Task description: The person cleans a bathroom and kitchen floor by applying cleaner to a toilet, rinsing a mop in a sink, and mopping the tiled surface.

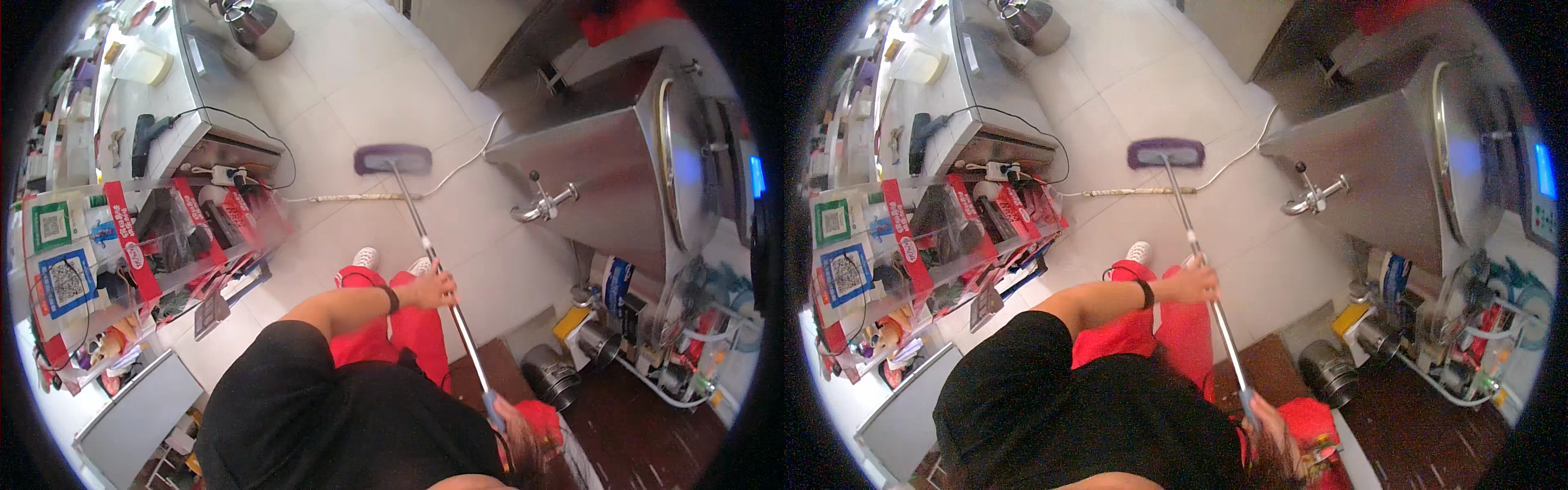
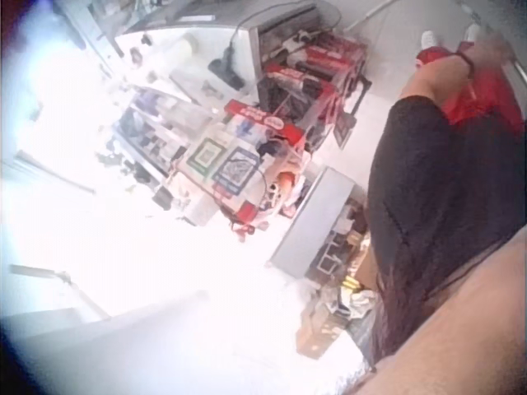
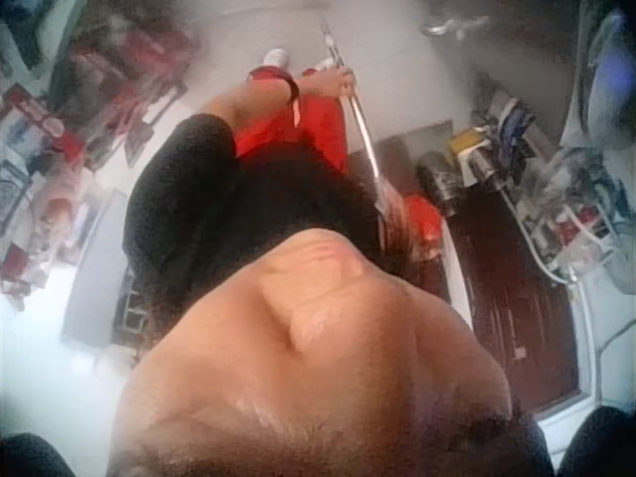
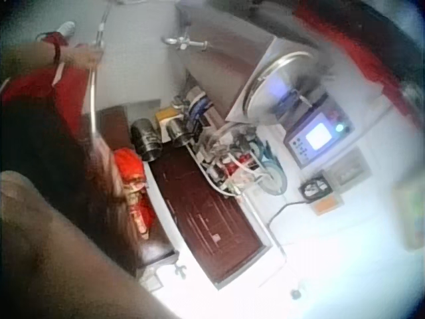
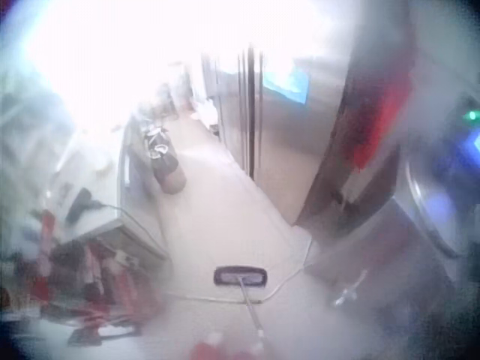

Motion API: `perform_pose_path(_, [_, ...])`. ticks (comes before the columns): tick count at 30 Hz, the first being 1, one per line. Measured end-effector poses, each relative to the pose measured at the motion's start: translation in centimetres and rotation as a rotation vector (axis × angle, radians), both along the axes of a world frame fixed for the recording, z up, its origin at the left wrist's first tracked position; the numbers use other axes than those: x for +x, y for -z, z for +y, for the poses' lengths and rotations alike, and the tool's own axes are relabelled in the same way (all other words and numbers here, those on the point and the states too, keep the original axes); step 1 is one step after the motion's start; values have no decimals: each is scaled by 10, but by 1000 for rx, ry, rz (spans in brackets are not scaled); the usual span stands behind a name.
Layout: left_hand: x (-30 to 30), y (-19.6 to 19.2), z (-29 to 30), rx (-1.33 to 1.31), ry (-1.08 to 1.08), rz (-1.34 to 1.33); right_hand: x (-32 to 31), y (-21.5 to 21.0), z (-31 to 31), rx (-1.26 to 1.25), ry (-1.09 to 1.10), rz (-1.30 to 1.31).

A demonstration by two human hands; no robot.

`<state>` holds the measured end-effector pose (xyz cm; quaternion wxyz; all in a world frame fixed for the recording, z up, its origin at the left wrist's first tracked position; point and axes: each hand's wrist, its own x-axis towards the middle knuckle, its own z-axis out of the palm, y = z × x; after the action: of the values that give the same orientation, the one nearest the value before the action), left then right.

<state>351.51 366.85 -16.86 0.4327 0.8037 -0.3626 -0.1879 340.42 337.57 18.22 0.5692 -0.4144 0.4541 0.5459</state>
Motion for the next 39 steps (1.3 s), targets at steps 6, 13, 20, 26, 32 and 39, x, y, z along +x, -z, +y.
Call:
perform_pose_path(6, [83, 85, 136, 410, -336, -11, 72, 145, 159, 5, 4, -182])
perform_pose_path(13, [30, 88, 235, 504, -463, 258, 50, 147, 250, 125, -165, -117])
perform_pose_path(20, [-89, 8, 226, 406, -225, 312, -29, 75, 218, -31, -444, -74])
perform_pose_path(26, [-141, 33, 217, 302, -227, 360, -44, 47, 207, -21, -578, -227])
perform_pose_path(32, [-165, 4, 169, 219, -170, 527, -82, 20, 186, -169, -542, -247])
perform_pose_path(39, [-167, 34, 191, 270, -419, 424, -80, 67, 188, -124, -538, -297])
